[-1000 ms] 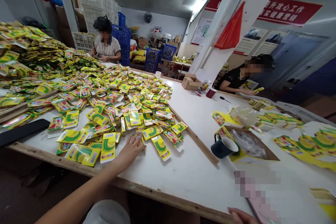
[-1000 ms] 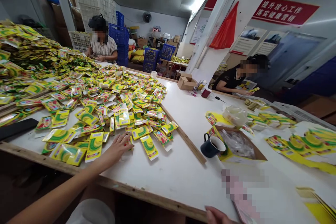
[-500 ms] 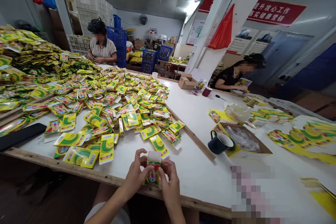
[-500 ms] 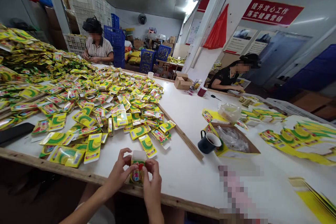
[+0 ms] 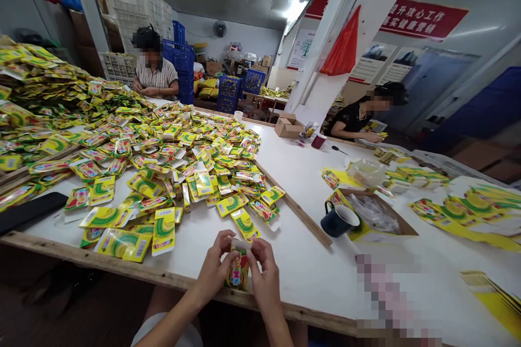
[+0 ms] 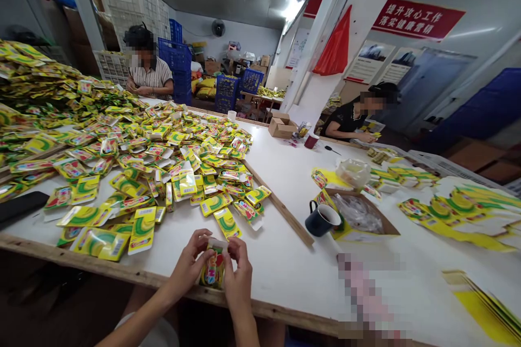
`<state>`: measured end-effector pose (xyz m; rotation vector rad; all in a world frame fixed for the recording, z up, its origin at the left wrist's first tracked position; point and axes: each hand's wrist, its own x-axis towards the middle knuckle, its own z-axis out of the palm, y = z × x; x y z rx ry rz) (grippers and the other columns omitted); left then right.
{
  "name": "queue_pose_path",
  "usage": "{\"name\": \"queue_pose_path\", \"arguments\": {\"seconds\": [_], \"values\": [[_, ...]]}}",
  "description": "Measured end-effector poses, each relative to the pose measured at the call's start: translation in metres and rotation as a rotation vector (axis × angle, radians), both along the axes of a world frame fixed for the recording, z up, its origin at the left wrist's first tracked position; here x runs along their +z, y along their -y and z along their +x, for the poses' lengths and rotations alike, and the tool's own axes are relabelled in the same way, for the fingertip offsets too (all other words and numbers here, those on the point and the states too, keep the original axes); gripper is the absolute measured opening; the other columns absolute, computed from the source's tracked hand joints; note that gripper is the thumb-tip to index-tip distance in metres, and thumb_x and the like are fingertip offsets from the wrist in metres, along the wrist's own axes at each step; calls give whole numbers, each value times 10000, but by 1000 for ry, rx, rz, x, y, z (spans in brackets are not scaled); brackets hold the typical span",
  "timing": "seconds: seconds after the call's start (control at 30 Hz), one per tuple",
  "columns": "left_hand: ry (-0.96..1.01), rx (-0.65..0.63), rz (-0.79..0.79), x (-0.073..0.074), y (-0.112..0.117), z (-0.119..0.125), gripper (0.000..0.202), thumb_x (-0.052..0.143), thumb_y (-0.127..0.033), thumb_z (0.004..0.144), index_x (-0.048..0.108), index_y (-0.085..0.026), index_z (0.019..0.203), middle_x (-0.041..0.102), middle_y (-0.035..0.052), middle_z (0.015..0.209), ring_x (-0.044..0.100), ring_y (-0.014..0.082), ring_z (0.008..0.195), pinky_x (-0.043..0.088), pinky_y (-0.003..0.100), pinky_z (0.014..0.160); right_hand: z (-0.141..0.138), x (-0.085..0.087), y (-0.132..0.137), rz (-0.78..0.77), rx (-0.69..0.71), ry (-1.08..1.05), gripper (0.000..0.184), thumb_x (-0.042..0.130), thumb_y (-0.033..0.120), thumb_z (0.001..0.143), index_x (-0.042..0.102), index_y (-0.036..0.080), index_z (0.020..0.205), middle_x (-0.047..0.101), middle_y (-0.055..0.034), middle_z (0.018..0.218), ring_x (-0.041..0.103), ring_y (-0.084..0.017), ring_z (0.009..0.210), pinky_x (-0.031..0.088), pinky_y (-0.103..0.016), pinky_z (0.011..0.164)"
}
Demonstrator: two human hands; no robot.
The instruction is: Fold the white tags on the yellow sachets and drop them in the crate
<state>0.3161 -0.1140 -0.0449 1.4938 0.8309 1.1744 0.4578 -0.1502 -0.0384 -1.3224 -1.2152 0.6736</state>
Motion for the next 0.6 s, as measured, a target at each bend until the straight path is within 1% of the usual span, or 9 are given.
{"name": "queue_pose_path", "arguments": {"seconds": [0.03,0.1,0.2,0.27,0.33,0.47,0.6], "values": [[-21,-13,13,1,1,-1,194,531,-256,883,583,-203,1062,661,60,1015,637,203,928,502,325,844,0,-1,1,7,6,8,193,573,303,858,641,213,1014,688,-59,965,652,-210,891,521,-313,784],[-73,-42,49,5,3,-3,146,550,-264,880,626,-197,985,675,62,1003,630,211,963,480,329,885,0,-2,4,21,48,59,157,580,292,854,668,213,958,679,-63,983,635,-216,941,515,-313,801],[-88,-52,53,13,5,-5,138,558,-271,879,653,-190,937,690,66,985,630,212,965,476,324,890,2,1,8,31,76,100,130,608,293,844,683,214,914,671,-63,981,621,-215,958,517,-298,779],[-78,-42,14,17,6,-4,146,555,-276,878,655,-185,936,696,64,963,636,205,930,486,315,862,1,4,9,27,58,105,129,602,304,851,683,211,890,673,-58,949,627,-205,914,517,-291,762],[-78,-22,-35,19,5,-2,154,572,-283,864,652,-178,942,696,60,926,636,195,867,497,301,811,0,8,8,14,25,109,139,598,315,852,678,203,871,677,-48,887,631,-190,828,515,-283,729],[-90,41,-92,20,2,5,155,606,-290,826,660,-160,892,679,35,790,610,172,726,497,271,704,-3,12,2,-27,-21,107,162,626,333,821,666,184,871,676,-28,759,609,-173,679,507,-268,644],[-36,38,-121,17,1,4,168,606,-311,826,675,-160,850,699,41,794,631,186,749,505,277,718,-1,14,2,-17,-6,87,161,613,338,830,658,184,827,674,-22,733,610,-170,670,505,-258,631]]}}
